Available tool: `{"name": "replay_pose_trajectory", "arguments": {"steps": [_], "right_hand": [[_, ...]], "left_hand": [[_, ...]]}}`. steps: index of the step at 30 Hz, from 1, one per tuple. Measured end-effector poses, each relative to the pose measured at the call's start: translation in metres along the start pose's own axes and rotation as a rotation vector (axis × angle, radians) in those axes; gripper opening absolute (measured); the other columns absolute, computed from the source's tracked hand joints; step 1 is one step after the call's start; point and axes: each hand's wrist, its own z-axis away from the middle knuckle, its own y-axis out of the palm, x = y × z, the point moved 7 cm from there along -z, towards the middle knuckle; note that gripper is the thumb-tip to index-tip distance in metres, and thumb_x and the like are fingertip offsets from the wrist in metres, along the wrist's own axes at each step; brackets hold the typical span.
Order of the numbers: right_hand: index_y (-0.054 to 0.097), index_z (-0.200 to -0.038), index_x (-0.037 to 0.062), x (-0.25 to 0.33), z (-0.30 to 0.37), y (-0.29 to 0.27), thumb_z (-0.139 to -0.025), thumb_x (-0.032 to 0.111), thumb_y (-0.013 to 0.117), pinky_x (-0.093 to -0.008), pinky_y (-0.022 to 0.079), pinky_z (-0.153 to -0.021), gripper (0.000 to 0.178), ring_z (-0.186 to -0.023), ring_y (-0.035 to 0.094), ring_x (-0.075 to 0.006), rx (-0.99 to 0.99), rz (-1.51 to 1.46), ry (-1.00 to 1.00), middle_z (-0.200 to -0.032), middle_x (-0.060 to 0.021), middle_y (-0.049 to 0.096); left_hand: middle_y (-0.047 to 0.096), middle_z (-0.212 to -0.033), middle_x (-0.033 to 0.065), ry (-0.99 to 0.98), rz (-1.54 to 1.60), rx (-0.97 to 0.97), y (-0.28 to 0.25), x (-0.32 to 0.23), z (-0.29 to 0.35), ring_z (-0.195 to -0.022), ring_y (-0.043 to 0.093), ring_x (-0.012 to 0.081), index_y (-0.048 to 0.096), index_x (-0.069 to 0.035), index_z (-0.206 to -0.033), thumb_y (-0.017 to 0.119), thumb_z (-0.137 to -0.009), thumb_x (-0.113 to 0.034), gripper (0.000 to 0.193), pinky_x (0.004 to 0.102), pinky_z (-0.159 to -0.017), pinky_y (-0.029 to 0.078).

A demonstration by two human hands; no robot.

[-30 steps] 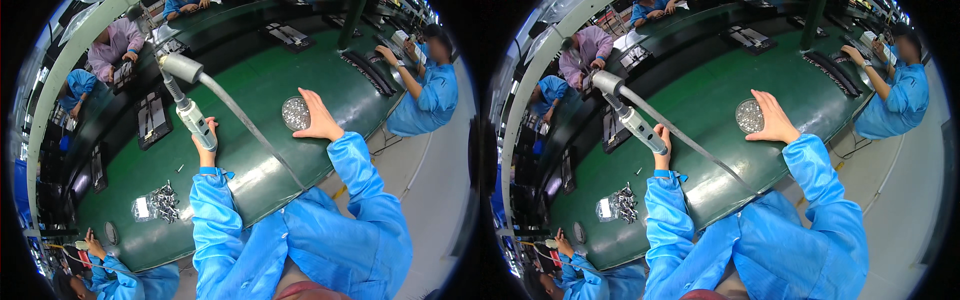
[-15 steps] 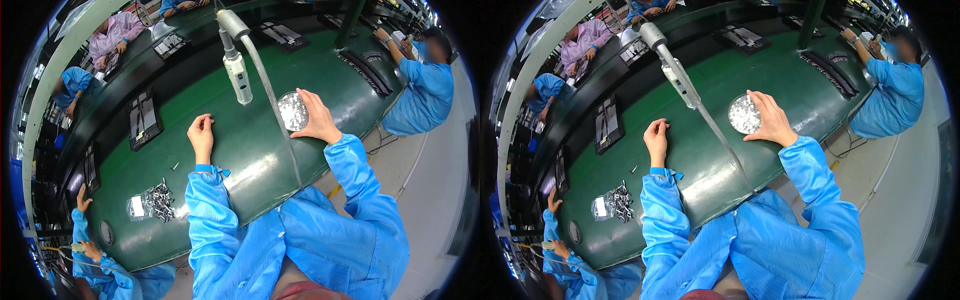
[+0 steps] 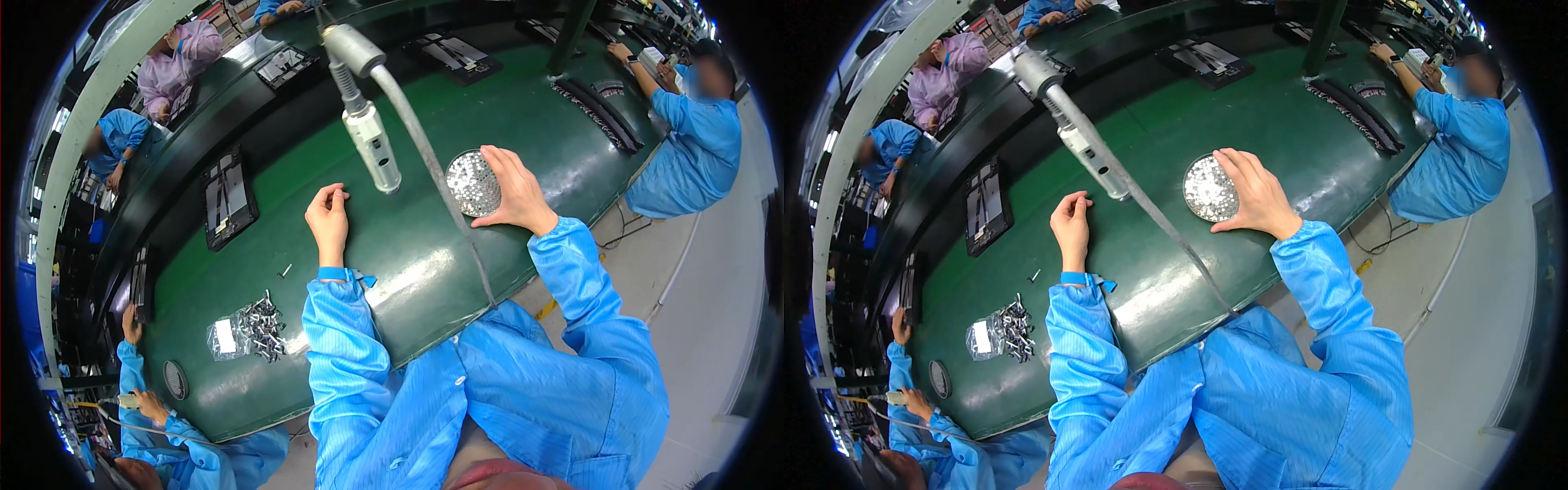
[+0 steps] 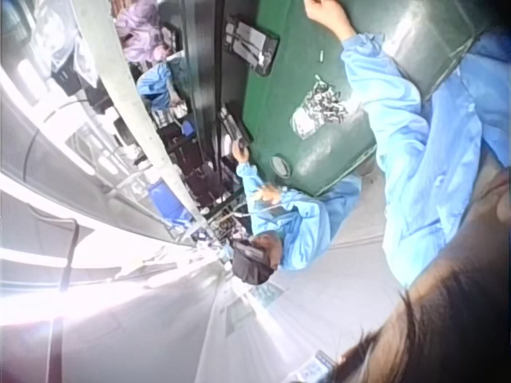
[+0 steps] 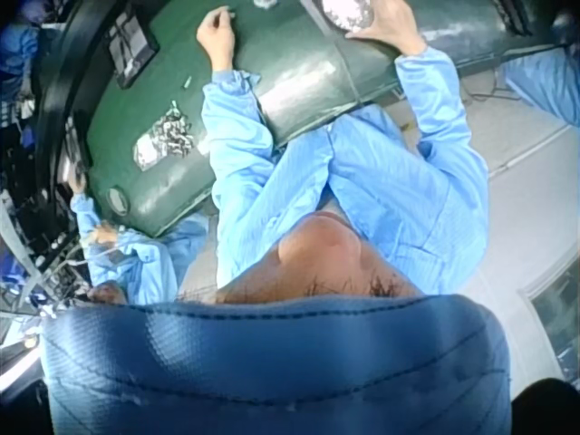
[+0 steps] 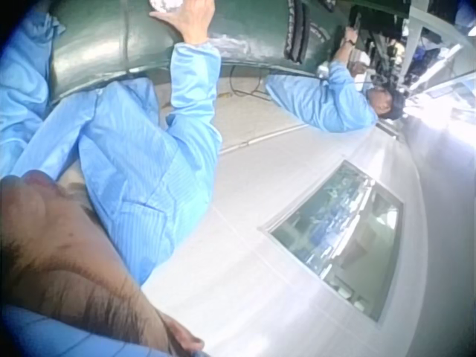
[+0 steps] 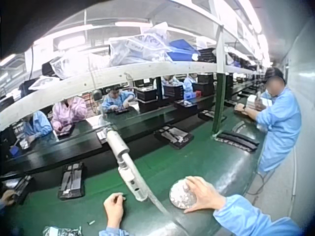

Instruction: The worker is assembling electronic components by picking up small screws and using an electric screwdriver to fasten them onto a chassis.

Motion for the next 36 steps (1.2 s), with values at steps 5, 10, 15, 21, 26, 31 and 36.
{"name": "replay_pose_trajectory", "arguments": {"steps": [5, 10, 15, 21, 26, 31, 36], "right_hand": [[0.042, -0.135, 0.0035, -0.001, -0.001, 0.0, -0.043, 0.047, 0.087, -0.0423, 0.048, -0.093, 0.111, -0.115, 0.05, -0.036, 0.005, 0.034, -0.013, -0.13, -0.0164, 0.048], [0.042, -0.135, 0.0032, 0.001, -0.002, 0.0, -0.043, 0.046, 0.087, -0.0422, 0.049, -0.092, 0.11, -0.114, 0.05, -0.036, 0.008, 0.04, -0.042, -0.13, -0.0164, 0.048], [0.043, -0.134, 0.0032, 0.001, -0.001, 0.001, -0.045, 0.044, 0.088, -0.0419, 0.049, -0.092, 0.108, -0.114, 0.051, -0.036, 0.006, 0.048, -0.046, -0.13, -0.0164, 0.048], [0.037, -0.139, 0.0046, 0.005, 0.001, -0.002, -0.049, 0.042, 0.088, -0.0428, 0.048, -0.093, 0.11, -0.115, 0.05, -0.0364, -0.004, 0.022, 0.003, -0.129, -0.017, 0.048], [0.026, -0.146, 0.0068, -0.01, 0.016, 0.01, -0.052, 0.045, 0.086, -0.0451, 0.047, -0.092, 0.118, -0.113, 0.048, -0.0369, 0.151, -0.011, 0.385, -0.124, -0.0181, 0.049], [0.025, -0.146, 0.0064, 0.0, 0.025, 0.017, -0.053, 0.049, 0.086, -0.0476, 0.045, -0.093, 0.119, -0.116, 0.043, -0.039, 0.211, 0.052, 0.477, -0.125, -0.0219, 0.043], [0.026, -0.146, 0.0067, 0.002, 0.027, 0.013, -0.053, 0.048, 0.087, -0.0483, 0.039, -0.1, 0.119, -0.12, 0.039, -0.0404, 0.164, -0.06, 0.463, -0.13, -0.0223, 0.039]], "left_hand": [[0.07, -0.078, 0.0068, -0.026, 0.064, 0.006, 0.001, 0.016, -0.003, -0.071, 0.064, 0.0124, 0.068, 0.002, -0.096, 0.06, -0.088, -0.008, 0.014, 0.0262, -0.065, 0.049], [0.069, -0.077, 0.0071, 0.122, -0.01, -0.046, -0.003, 0.01, 0.0, -0.073, 0.066, 0.0164, 0.068, 0.0, -0.093, 0.062, -0.088, -0.013, 0.015, 0.0298, -0.068, 0.05], [0.069, -0.076, 0.0074, 0.143, 0.011, -0.04, -0.002, 0.013, -0.001, -0.073, 0.065, 0.0164, 0.069, -0.001, -0.093, 0.061, -0.089, -0.015, 0.017, 0.0308, -0.069, 0.05], [0.064, -0.079, 0.0028, 0.04, -0.075, -0.011, -0.002, 0.008, 0.001, -0.072, 0.057, 0.0105, 0.066, 0.003, -0.099, 0.06, -0.091, -0.011, 0.017, 0.0268, -0.067, 0.046], [0.07, -0.077, 0.0072, 0.009, 0.008, -0.002, 0.0, -0.005, 0.001, -0.07, 0.063, 0.0111, 0.068, 0.001, -0.096, 0.059, -0.089, -0.007, 0.014, 0.0252, -0.066, 0.049], [0.07, -0.077, 0.0067, -0.01, 0.008, 0.001, 0.0, -0.002, 0.0, -0.07, 0.062, 0.01, 0.068, 0.0, -0.096, 0.059, -0.09, -0.008, 0.014, 0.0238, -0.063, 0.048], [0.07, -0.077, 0.0063, -0.054, -0.008, 0.008, 0.0, -0.002, -0.001, -0.069, 0.061, 0.0091, 0.068, 0.0, -0.097, 0.059, -0.09, -0.008, 0.014, 0.023, -0.061, 0.046]]}}
